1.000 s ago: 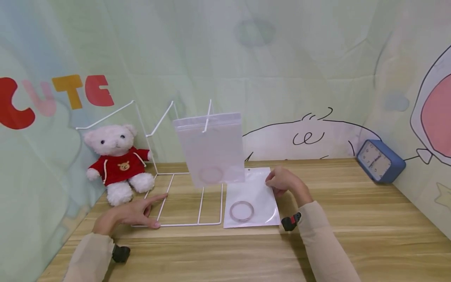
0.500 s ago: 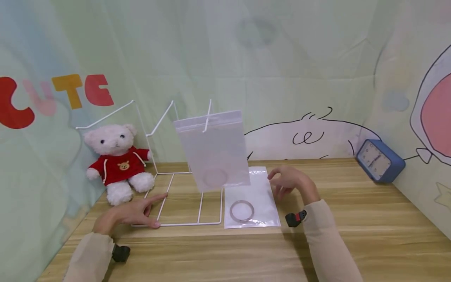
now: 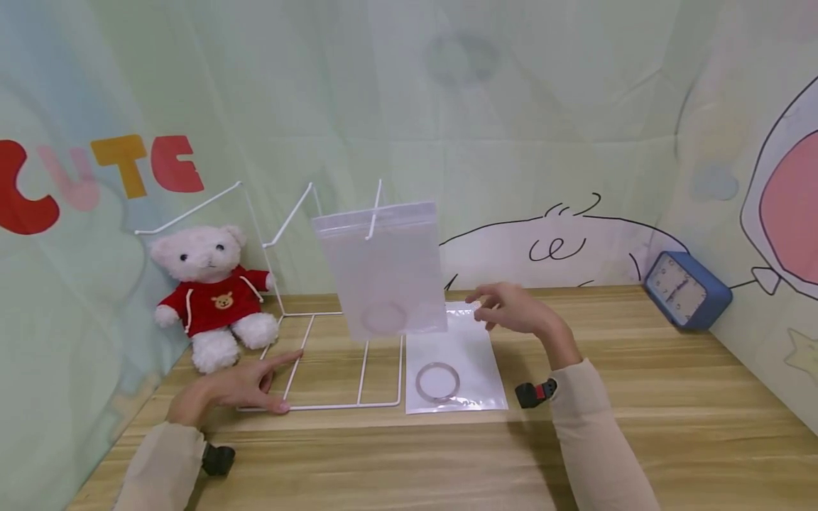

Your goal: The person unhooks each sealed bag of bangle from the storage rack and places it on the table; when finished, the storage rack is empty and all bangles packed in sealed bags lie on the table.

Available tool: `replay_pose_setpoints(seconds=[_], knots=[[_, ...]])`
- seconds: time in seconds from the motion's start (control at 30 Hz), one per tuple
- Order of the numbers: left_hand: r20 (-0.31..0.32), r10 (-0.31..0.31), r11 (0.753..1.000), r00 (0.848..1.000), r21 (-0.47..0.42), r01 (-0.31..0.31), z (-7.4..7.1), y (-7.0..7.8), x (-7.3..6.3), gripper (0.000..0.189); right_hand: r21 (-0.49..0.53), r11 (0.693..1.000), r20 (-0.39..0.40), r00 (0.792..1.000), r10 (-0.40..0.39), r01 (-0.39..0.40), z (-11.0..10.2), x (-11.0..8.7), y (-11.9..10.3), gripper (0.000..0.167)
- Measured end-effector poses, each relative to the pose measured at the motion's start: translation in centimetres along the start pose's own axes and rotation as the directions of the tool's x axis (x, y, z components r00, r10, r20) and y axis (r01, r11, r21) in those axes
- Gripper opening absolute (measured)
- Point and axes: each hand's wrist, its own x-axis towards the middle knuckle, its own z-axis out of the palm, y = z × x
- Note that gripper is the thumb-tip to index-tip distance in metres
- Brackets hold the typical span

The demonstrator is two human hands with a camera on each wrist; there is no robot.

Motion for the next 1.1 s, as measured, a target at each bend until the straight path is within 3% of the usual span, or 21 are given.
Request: replay_pose_setpoints(seconds=[0.07,0.17,0.43,0.6,0.87,1.1], knots=[[0.003,-0.008,1.000,1.000,-0.005,0.008,0.0,0.0,0.0,0.092,-0.015,0.996,-0.059,0.994,-0.092,0.091,0.0,0.1,-0.5,0.031],[0.004,-0.015,1.000,1.000,-0.020,0.016,0.0,0.1,0.0,0.093,-0.041,0.985,-0.159,0.973,-0.170,0.166,0.1,0.1,-1.4,0.027],[0.003,-0.022,0.999,1.000,-0.032,0.022,0.1,0.2,0.0,0.094,-0.039,0.956,-0.368,0.885,-0.284,0.291,0.5,-0.2,-4.2,0.024],[0.009,-0.031,0.999,0.999,-0.026,0.031,0.0,0.3,0.0,0.094,-0.032,0.933,-0.421,0.842,-0.338,0.359,1.3,0.0,-5.6,0.030],[0.014,-0.042,0.999,0.999,-0.025,0.042,-0.1,0.5,-0.1,0.095,-0.038,0.925,-0.459,0.816,-0.352,0.378,2.6,0.6,-6.2,0.042],[0.014,-0.056,0.998,0.998,-0.006,0.056,-0.1,0.5,0.0,0.096,-0.057,0.923,-0.484,0.798,-0.359,0.381,3.4,1.0,-6.6,0.029]])
